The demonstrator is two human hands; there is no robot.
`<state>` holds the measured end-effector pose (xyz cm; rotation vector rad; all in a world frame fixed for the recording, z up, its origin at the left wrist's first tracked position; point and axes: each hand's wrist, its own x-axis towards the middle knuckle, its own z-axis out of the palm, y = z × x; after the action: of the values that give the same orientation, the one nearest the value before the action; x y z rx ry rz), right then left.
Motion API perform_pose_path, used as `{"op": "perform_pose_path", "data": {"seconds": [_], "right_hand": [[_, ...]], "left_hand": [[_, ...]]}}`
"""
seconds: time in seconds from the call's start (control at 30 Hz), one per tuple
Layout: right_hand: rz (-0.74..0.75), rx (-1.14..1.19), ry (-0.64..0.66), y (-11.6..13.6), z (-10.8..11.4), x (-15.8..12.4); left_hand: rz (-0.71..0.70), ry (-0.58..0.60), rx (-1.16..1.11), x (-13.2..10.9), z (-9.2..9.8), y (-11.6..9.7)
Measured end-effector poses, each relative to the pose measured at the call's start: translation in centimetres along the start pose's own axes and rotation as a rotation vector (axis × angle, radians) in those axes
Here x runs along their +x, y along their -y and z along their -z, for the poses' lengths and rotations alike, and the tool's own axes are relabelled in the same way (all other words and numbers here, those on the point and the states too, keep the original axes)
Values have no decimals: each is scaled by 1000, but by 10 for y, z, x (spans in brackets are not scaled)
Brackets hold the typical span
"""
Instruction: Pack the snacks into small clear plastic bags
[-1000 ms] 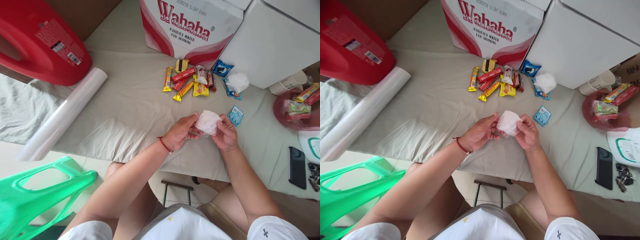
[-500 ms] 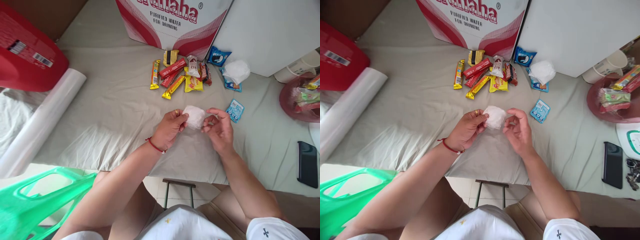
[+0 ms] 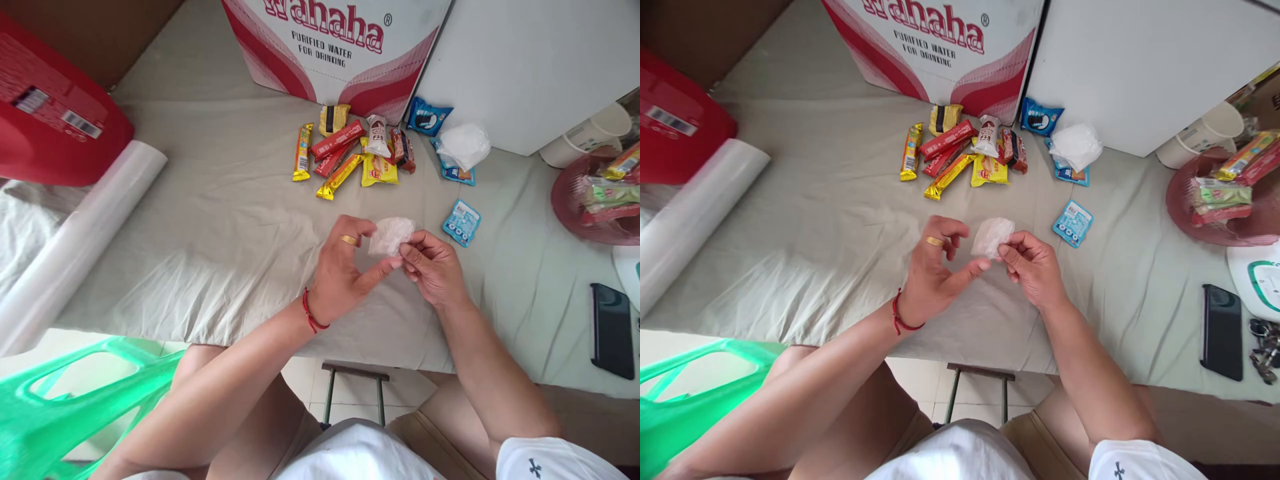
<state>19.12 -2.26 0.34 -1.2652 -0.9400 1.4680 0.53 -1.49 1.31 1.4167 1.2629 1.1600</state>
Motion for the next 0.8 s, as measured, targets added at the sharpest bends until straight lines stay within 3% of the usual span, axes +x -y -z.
{"op": "perform_pose_path", "data": {"seconds": [0.07,0.17,0.4,0.5,0.57,0.63,0.73,0.8], "right_hand": [[-10,-22,58,-2,0,-1],[-9,-39,89,-3,-1,-1],[4,43,-24,6,4,3],[-7,81,-19,8,7,4],[-10,116,-17,9,8,4],[-25,140,1,8,7,1],[-45,92,63,8,5,-3],[77,-94,23,10,11,-3]], "left_hand": [[-30,107,15,-2,-1,-2],[46,138,-57,1,1,-2],[268,-90,-317,26,19,7],[373,-100,-409,31,24,6],[348,-73,-443,30,23,3],[267,0,-428,25,20,1],[182,275,-306,17,14,0],[179,425,-176,15,12,2]]}}
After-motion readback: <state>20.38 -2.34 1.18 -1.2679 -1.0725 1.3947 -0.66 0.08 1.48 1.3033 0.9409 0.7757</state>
